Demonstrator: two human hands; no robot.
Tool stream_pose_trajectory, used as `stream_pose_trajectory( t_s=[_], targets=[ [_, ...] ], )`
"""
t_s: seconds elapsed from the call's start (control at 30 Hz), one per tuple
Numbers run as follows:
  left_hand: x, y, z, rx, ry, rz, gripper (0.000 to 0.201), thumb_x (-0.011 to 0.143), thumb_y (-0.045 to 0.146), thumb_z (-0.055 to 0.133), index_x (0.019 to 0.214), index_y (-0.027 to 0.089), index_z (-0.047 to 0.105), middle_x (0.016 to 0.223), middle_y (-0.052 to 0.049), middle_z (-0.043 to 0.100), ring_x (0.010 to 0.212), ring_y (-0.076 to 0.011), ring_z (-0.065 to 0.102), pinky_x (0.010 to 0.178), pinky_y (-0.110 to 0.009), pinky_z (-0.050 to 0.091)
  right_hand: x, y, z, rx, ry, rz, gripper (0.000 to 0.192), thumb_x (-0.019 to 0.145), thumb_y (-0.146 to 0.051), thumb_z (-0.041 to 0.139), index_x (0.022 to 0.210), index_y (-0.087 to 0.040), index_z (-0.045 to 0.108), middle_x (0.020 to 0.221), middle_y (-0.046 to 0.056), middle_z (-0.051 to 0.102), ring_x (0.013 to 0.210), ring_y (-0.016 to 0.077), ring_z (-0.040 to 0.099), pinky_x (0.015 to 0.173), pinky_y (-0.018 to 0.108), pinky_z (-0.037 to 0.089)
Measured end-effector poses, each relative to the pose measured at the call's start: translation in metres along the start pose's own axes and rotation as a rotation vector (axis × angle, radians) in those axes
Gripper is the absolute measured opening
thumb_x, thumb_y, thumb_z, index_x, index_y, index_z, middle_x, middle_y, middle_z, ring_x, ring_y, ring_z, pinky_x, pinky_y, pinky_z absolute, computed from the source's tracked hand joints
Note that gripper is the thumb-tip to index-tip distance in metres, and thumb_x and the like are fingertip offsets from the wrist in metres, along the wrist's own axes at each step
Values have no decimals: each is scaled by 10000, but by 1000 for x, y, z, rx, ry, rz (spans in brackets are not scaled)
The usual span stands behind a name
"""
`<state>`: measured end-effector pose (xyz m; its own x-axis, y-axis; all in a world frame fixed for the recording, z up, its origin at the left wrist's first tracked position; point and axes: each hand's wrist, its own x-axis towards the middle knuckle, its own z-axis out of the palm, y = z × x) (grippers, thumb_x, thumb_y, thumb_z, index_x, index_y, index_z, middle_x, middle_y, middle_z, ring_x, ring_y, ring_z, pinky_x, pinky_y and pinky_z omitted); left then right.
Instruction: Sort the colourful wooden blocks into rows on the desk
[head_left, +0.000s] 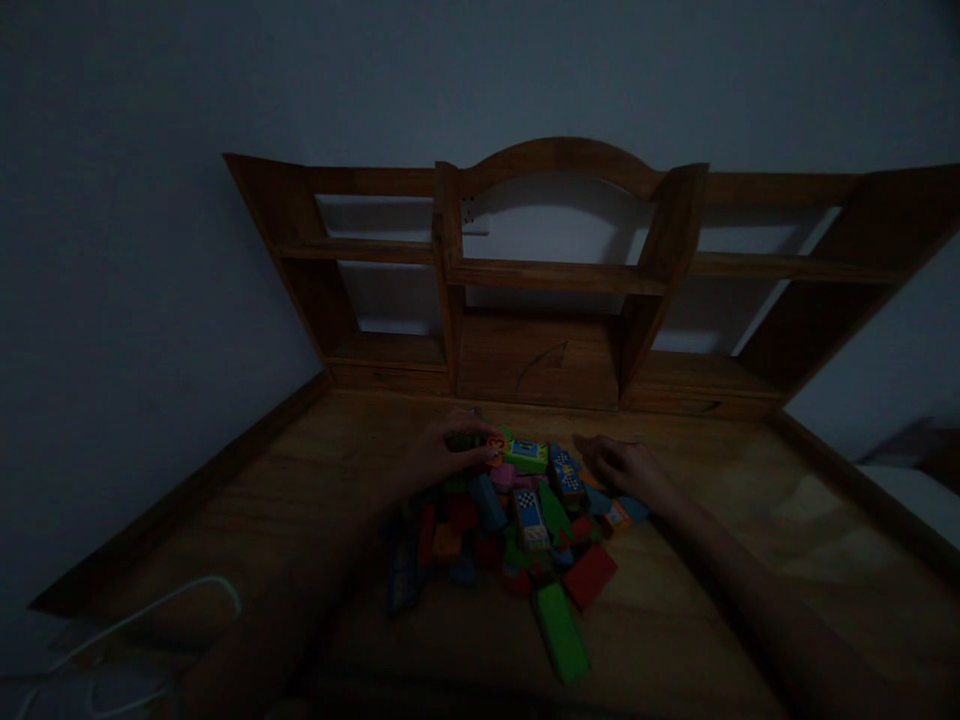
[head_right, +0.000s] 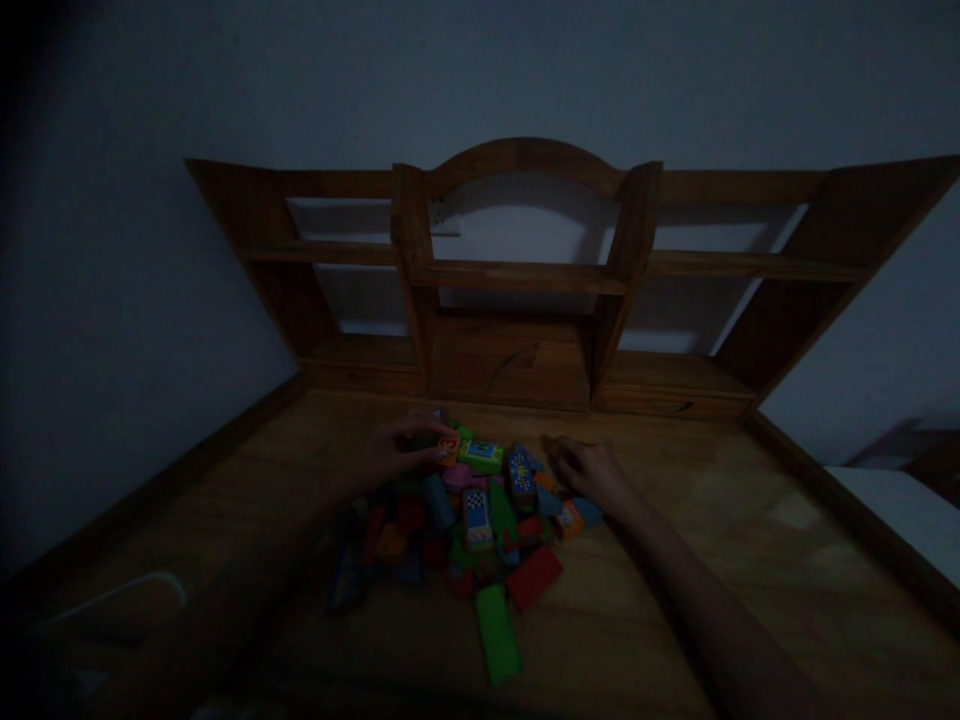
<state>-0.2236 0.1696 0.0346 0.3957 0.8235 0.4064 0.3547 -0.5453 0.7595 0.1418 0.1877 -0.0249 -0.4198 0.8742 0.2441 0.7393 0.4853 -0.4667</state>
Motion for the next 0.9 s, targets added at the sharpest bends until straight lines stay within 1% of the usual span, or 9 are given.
stream_pose_trajectory(
  t_s=[0.27, 0.37, 0.5, 0.63, 0.67, 0.73, 0.77, 0.83, 0.9],
  targets=[
    [1, 6, 13, 10, -147, 219, 201, 873, 378, 725, 1050, 296, 773, 1096, -23, 760, 1111, -205, 647, 1087, -420, 432, 0, 2, 2, 6, 1, 12, 227, 977, -325, 471, 1010, -218, 668, 843, 50, 753, 699, 197, 695, 640, 266, 470],
    [0, 5, 17, 58, -166, 285, 210, 915, 343, 676, 1108, 319, 756, 1189, -10, 745, 1181, -191, 624, 1125, -420, 407, 0, 2, 2, -1, 10, 17, 239, 980, -335, 468, 1015, -219, 674, 840, 50, 755, 688, 195, 692, 626, 262, 465],
    [-2, 7, 18, 225, -226, 363, 298, 976, 331, 580, 1257, 346, 677, 1369, 17, 655, 1325, -179, 550, 1214, -443, 323, 0, 4, 3, -13, 18, 16, 248, 969, -331, 481, 1020, -214, 694, 885, 65, 770, 724, 204, 706, 646, 266, 473],
    [-4, 13, 14, 286, -327, 346, 433, 1019, 346, 480, 1451, 361, 495, 1517, 23, 515, 1462, -188, 404, 1266, -472, 236, 0, 5, 3, -22, 16, 21, 263, 971, -334, 481, 1062, -211, 695, 899, 70, 773, 720, 210, 710, 651, 275, 480],
    [-3, 13, 11, 284, -317, 334, 462, 1023, 349, 464, 1485, 360, 448, 1540, 19, 488, 1475, -188, 382, 1273, -473, 219, 0, 5, 3, -22, 13, 21, 264, 975, -338, 477, 1061, -213, 693, 895, 67, 773, 719, 209, 711, 651, 274, 481],
    [-1, 10, 3, 271, -238, 293, 483, 1025, 364, 448, 1507, 347, 416, 1556, 10, 472, 1475, -187, 382, 1279, -467, 210, -1, 4, 2, -22, 10, 21, 258, 978, -339, 476, 1051, -215, 690, 901, 63, 773, 729, 207, 715, 654, 269, 482],
    [0, 7, -3, 258, -177, 255, 476, 1021, 381, 453, 1494, 339, 439, 1547, 9, 487, 1464, -186, 399, 1281, -462, 204, -1, 4, 2, -24, 11, 21, 252, 976, -335, 478, 1045, -215, 689, 904, 63, 772, 731, 206, 716, 651, 267, 480],
    [4, -4, -16, 218, -35, 146, 434, 1007, 436, 463, 1418, 317, 538, 1499, 13, 544, 1431, -189, 444, 1286, -449, 190, -1, 4, 2, -25, 11, 21, 246, 972, -327, 481, 1037, -216, 691, 904, 61, 771, 732, 204, 715, 646, 262, 476],
    [7, -18, -28, 176, 88, 32, 438, 998, 501, 444, 1337, 281, 614, 1446, -2, 595, 1398, -201, 482, 1276, -437, 216, 0, 5, 3, -25, 11, 20, 247, 968, -327, 482, 1029, -218, 694, 882, 58, 769, 728, 202, 712, 648, 261, 475]
  ],
)
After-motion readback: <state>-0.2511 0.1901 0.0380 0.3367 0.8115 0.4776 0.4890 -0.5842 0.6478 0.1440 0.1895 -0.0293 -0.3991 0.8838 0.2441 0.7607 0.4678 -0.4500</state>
